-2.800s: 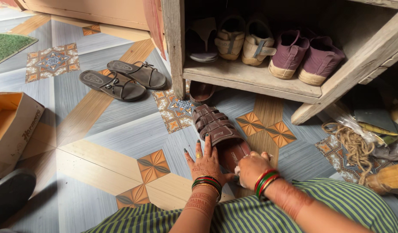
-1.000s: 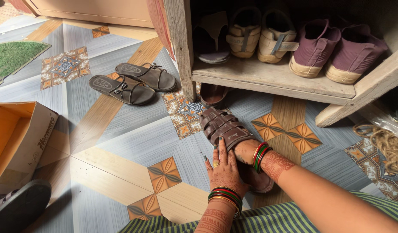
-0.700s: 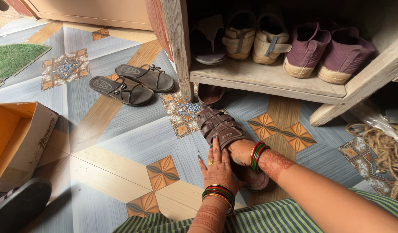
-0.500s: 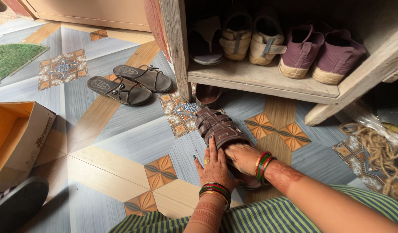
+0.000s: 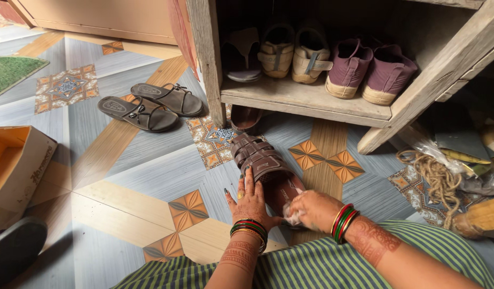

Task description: The person sits on the floor and wipes a brown leather sandal with a cloth, cleaning the straps and sole. They then place the sandal under a wooden shoe rack and pick up a grey heeled sandal to wipe it with the same cloth.

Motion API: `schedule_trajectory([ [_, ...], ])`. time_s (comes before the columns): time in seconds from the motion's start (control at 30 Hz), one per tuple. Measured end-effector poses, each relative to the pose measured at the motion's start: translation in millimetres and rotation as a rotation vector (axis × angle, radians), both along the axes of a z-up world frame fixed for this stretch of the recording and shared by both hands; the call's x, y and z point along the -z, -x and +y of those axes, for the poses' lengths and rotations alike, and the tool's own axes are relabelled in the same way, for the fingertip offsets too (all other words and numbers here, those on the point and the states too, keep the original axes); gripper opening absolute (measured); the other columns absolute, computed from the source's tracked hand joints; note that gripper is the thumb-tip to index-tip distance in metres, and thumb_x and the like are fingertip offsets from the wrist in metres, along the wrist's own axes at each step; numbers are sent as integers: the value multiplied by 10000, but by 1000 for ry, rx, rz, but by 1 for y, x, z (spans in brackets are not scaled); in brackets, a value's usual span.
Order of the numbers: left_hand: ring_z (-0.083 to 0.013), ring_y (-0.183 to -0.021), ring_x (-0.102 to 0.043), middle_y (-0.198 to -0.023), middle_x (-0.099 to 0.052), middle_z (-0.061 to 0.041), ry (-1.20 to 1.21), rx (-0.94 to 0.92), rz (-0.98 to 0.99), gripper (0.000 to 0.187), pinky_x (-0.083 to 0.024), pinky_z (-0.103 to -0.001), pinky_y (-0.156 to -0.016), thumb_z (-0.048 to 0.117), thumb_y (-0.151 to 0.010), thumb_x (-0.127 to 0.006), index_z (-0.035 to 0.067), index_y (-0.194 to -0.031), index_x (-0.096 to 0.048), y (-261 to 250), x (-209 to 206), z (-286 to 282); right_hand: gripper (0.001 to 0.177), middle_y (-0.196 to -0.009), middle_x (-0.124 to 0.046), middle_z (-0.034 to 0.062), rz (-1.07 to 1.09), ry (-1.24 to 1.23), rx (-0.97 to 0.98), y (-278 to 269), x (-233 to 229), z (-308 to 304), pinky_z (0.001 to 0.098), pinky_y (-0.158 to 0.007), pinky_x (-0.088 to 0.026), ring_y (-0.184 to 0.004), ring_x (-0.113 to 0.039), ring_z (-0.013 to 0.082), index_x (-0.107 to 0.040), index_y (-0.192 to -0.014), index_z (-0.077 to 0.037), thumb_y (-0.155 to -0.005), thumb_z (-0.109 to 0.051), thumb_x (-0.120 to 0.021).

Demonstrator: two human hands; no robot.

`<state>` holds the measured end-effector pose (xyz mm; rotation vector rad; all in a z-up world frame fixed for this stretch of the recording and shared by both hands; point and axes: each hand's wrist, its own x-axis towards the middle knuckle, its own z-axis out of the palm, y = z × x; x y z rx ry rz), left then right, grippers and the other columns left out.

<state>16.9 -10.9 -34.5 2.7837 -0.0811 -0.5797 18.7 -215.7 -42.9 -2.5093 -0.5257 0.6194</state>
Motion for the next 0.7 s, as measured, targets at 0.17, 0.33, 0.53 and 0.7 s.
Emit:
schedule_trajectory([
  [0.17, -276, -1589, -16, -1717, 128, -7, 42, 20, -21, 1232, -118, -701, -1199, 569, -612, -919, 162, -1582, -278, 2, 0, 5, 357, -1215, -738, 41, -226, -255, 313, -10, -2, 3, 313, -994, -560, -1100, -739, 185, -721, -1163, -122, -856, -149, -540],
  [0.33, -288, -1588, 21, -1714, 141, -19, 33, 44, -4, 1216, -101, -696, -1204, 564, -635, -918, 153, -1575, -266, -4, 1, 6, 604, -1430, -519, 40, -220, 174, -193, 14, -2, 17, 516, -1094, -247, -1341, -410, 257, -597, -1337, -198, -751, -256, -729],
  [0.53, -259, -1592, 13, -1722, 127, -7, -12, 37, 16, 1252, -114, -684, -1211, 580, -606, -928, 135, -1576, -273, -4, -4, 4, 517, -1243, -575, -4, -114, 340, -310, 13, -2, 10, 527, -1071, -292, -1301, -464, 237, -623, -1249, -211, -752, -232, -760],
  [0.7, -265, -1589, 17, -1716, 118, 2, 6, 27, 10, 1242, -104, -713, -1200, 602, -604, -924, 144, -1569, -289, -2, -5, 8, 266, -1155, -611, 37, -218, 379, -356, 11, 19, 14, 554, -1028, -359, -1267, -491, 288, -660, -1085, -148, -828, -178, -725],
])
